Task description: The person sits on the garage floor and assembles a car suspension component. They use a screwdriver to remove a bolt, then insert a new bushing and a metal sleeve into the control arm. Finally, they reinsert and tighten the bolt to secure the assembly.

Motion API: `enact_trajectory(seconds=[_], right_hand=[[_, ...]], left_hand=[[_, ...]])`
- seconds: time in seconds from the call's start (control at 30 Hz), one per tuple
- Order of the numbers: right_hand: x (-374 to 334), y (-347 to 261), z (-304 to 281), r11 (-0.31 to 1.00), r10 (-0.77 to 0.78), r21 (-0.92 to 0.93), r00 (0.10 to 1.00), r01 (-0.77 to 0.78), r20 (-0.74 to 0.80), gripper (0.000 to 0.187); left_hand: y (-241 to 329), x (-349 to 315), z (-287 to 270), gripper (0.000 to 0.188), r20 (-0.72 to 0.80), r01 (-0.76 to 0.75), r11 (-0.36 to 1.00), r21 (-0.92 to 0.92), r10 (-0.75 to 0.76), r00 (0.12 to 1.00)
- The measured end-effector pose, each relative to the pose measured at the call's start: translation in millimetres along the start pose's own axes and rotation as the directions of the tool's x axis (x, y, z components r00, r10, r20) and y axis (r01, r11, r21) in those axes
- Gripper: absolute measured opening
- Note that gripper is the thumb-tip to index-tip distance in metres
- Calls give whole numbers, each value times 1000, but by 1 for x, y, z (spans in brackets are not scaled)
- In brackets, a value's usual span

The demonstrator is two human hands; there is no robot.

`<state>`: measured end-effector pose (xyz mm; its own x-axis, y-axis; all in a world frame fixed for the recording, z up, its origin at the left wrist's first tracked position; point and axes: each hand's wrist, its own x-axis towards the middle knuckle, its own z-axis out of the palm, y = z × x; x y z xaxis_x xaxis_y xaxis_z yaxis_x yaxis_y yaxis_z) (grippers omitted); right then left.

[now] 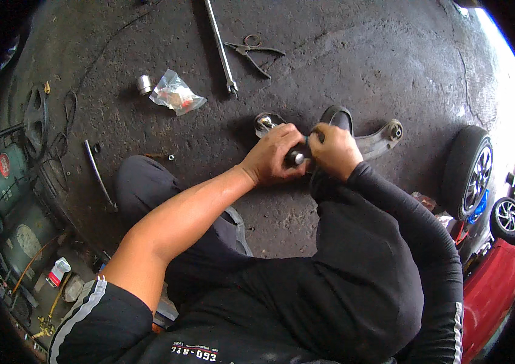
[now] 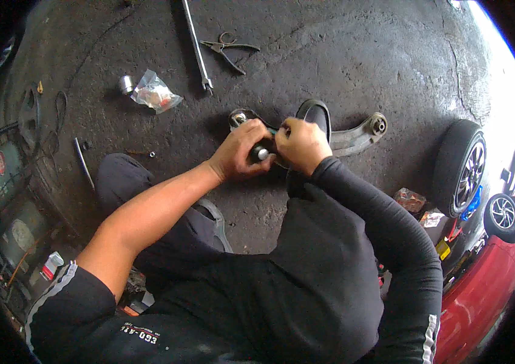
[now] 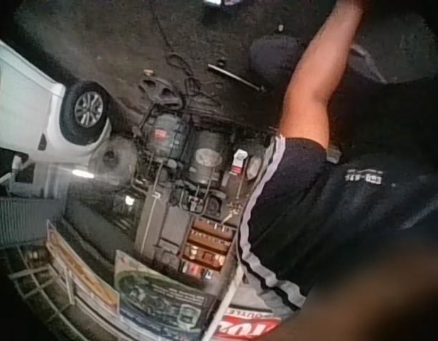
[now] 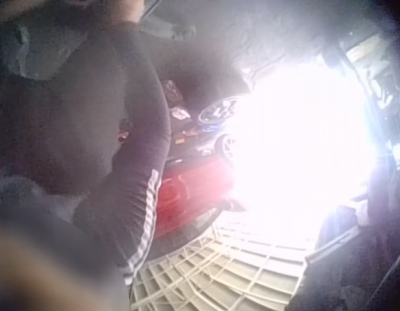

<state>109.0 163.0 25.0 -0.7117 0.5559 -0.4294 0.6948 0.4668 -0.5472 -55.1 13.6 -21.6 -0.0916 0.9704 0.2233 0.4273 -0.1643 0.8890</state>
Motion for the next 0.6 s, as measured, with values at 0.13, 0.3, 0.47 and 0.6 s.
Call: enact_trajectory(seconds=[0.13,0.3,0.47,0.6], right_hand=[[-6,1,5,997,27,67,999,-28,17,33],[-5,-5,-3,999,31,-12,990,-30,136,38],[1,-9,-14,1000,15,1,987,-16,163,39],[8,-9,-22,999,30,-43,972,-21,233,40]], left_hand=[[0,-14,-16,26,-37,75,996,-43,-76,996],[-6,-19,-14,22,78,77,997,27,-79,994],[-20,-22,-8,14,196,35,999,28,-40,980],[-32,-30,-7,15,399,-100,995,-19,99,911]])
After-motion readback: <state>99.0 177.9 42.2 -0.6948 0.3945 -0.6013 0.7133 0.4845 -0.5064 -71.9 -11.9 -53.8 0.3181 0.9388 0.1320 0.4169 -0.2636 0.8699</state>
